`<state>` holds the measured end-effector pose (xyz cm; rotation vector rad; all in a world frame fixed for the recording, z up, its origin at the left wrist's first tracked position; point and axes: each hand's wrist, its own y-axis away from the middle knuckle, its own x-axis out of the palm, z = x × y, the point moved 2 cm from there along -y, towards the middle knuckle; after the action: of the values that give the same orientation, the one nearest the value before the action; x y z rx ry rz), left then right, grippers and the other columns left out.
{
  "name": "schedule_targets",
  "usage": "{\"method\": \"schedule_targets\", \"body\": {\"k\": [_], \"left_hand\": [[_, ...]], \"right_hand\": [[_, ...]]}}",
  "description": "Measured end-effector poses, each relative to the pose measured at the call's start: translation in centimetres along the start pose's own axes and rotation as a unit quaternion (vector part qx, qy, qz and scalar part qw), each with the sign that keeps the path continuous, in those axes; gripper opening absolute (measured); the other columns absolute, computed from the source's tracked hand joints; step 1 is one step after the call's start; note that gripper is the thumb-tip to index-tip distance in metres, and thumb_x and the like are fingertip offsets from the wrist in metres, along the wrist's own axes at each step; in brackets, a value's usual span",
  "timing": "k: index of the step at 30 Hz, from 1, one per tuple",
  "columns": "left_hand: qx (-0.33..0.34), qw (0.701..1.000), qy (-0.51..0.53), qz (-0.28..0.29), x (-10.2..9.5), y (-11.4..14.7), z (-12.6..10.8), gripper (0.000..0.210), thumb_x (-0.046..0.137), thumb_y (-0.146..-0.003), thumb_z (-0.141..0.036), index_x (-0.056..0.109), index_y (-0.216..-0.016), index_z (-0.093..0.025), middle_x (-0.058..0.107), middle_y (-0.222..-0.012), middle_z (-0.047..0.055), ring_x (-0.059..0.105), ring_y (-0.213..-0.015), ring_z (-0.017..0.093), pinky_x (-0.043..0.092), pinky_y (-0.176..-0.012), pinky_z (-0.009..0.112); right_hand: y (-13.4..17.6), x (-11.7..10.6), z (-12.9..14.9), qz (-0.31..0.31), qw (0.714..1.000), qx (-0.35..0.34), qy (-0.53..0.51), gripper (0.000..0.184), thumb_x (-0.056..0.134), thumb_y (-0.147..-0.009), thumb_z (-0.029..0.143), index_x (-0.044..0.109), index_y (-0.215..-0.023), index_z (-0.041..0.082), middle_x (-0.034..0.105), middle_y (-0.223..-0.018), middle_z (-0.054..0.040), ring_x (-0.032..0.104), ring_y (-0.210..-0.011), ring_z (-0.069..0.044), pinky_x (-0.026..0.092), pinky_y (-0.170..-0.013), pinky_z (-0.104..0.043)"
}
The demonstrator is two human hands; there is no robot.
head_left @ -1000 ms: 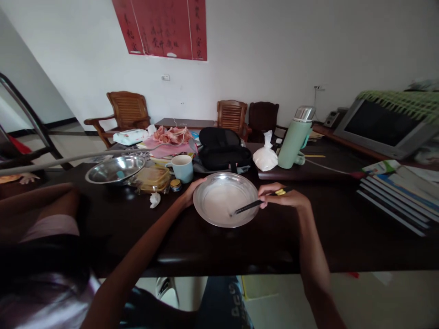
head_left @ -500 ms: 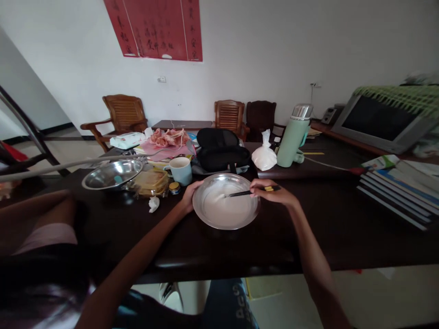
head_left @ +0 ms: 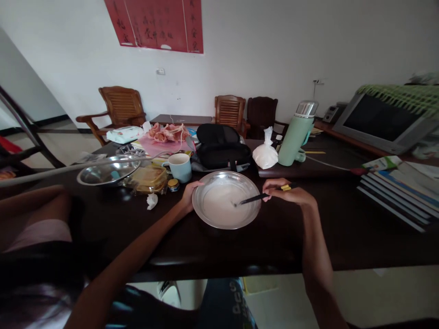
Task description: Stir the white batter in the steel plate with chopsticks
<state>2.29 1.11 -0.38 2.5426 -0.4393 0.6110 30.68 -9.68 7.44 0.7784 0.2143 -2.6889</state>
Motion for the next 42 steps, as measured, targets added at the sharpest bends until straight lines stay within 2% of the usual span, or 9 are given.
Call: {"method": "schedule_targets", "body": {"k": [3, 8, 14, 19, 24, 28, 33, 38, 42], "left_hand": [[-0.011, 1.0, 0.005, -0.017, 0.0, 0.0, 0.0, 0.032, 0.051, -0.072, -0.019, 0.072, -0.093, -0.008, 0.069, -0.058, 0.007, 0.063, -0.056, 0.023, 0.049, -0.062, 0.035], [-0.014, 0.999, 0.016, -0.027, 0.3, 0.3, -0.1, 0.036, 0.05, -0.073, -0.018, 0.07, -0.099, -0.006, 0.07, -0.059, 0.007, 0.063, -0.053, 0.022, 0.051, -0.059, 0.034], [-0.018, 0.999, 0.035, -0.027, 1.0, 1.1, -0.3, 0.038, 0.049, -0.073, -0.014, 0.068, -0.104, -0.002, 0.07, -0.06, 0.008, 0.064, -0.051, 0.022, 0.051, -0.058, 0.033], [-0.012, 0.999, 0.049, -0.019, 1.3, 1.3, -0.4, 0.039, 0.048, -0.072, -0.012, 0.068, -0.105, -0.003, 0.071, -0.061, 0.009, 0.065, -0.053, 0.023, 0.051, -0.059, 0.034], [-0.013, 0.998, 0.053, -0.014, 1.2, 1.2, -0.3, 0.038, 0.05, -0.07, -0.012, 0.068, -0.103, -0.004, 0.071, -0.062, 0.008, 0.064, -0.053, 0.022, 0.051, -0.057, 0.032], [-0.012, 0.998, 0.059, -0.011, 1.3, 1.2, -0.3, 0.038, 0.049, -0.07, -0.012, 0.069, -0.101, -0.003, 0.072, -0.064, 0.009, 0.065, -0.054, 0.023, 0.052, -0.059, 0.033], [-0.015, 0.998, 0.053, -0.016, 1.1, 1.0, -0.3, 0.038, 0.049, -0.071, -0.012, 0.069, -0.101, -0.002, 0.07, -0.061, 0.009, 0.064, -0.051, 0.022, 0.051, -0.055, 0.031], [-0.012, 0.998, 0.061, -0.009, 1.0, 0.9, -0.3, 0.036, 0.049, -0.071, -0.013, 0.069, -0.1, -0.004, 0.07, -0.059, 0.008, 0.063, -0.051, 0.021, 0.05, -0.054, 0.03], [-0.024, 0.998, 0.053, -0.024, 1.0, 1.1, -0.3, 0.037, 0.048, -0.073, -0.014, 0.069, -0.102, -0.005, 0.07, -0.06, 0.008, 0.063, -0.051, 0.021, 0.051, -0.055, 0.031]], "right_hand": [[-0.4, 0.9, 0.1, 0.045, 0.999, -0.018, -0.02, 0.022, 0.058, -0.083, 0.038, 0.061, -0.08, 0.017, 0.067, -0.076, -0.0041, 0.066, -0.075, -0.019, 0.052, -0.069, -0.031], [-0.5, -0.1, -0.5, -0.063, 0.997, -0.017, 0.05, 0.018, 0.055, -0.085, 0.034, 0.062, -0.082, 0.018, 0.065, -0.078, -0.0032, 0.063, -0.076, -0.018, 0.049, -0.071, -0.031], [-0.7, 0.9, 0.2, 0.027, 0.998, -0.04, 0.031, 0.021, 0.056, -0.083, 0.036, 0.063, -0.084, 0.017, 0.066, -0.079, -0.0033, 0.062, -0.078, -0.018, 0.049, -0.071, -0.03], [-0.2, 0.0, 0.1, -0.056, 0.997, -0.019, 0.053, 0.021, 0.055, -0.083, 0.037, 0.064, -0.081, 0.018, 0.065, -0.076, -0.0029, 0.06, -0.075, -0.019, 0.047, -0.07, -0.031], [-0.2, 0.3, 0.1, 0.027, 0.999, -0.026, 0.036, 0.023, 0.057, -0.082, 0.038, 0.065, -0.084, 0.017, 0.066, -0.08, -0.0039, 0.062, -0.078, -0.019, 0.048, -0.07, -0.03], [-0.4, 0.0, -0.1, -0.067, 0.995, -0.027, 0.069, 0.023, 0.055, -0.084, 0.039, 0.064, -0.082, 0.018, 0.066, -0.079, -0.0035, 0.061, -0.078, -0.019, 0.048, -0.071, -0.031], [-0.5, 0.8, 0.4, 0.047, 0.999, -0.025, -0.001, 0.024, 0.056, -0.084, 0.039, 0.063, -0.081, 0.016, 0.067, -0.079, -0.0044, 0.064, -0.078, -0.019, 0.049, -0.071, -0.03], [-0.8, 0.7, 0.4, -0.044, 0.998, -0.029, 0.043, 0.023, 0.054, -0.085, 0.038, 0.063, -0.083, 0.017, 0.066, -0.079, -0.0029, 0.062, -0.078, -0.018, 0.049, -0.072, -0.031], [-0.5, 0.5, 0.1, 0.018, 0.999, -0.027, 0.031, 0.024, 0.056, -0.084, 0.039, 0.065, -0.083, 0.017, 0.067, -0.079, -0.0038, 0.063, -0.078, -0.019, 0.05, -0.072, -0.032]]}}
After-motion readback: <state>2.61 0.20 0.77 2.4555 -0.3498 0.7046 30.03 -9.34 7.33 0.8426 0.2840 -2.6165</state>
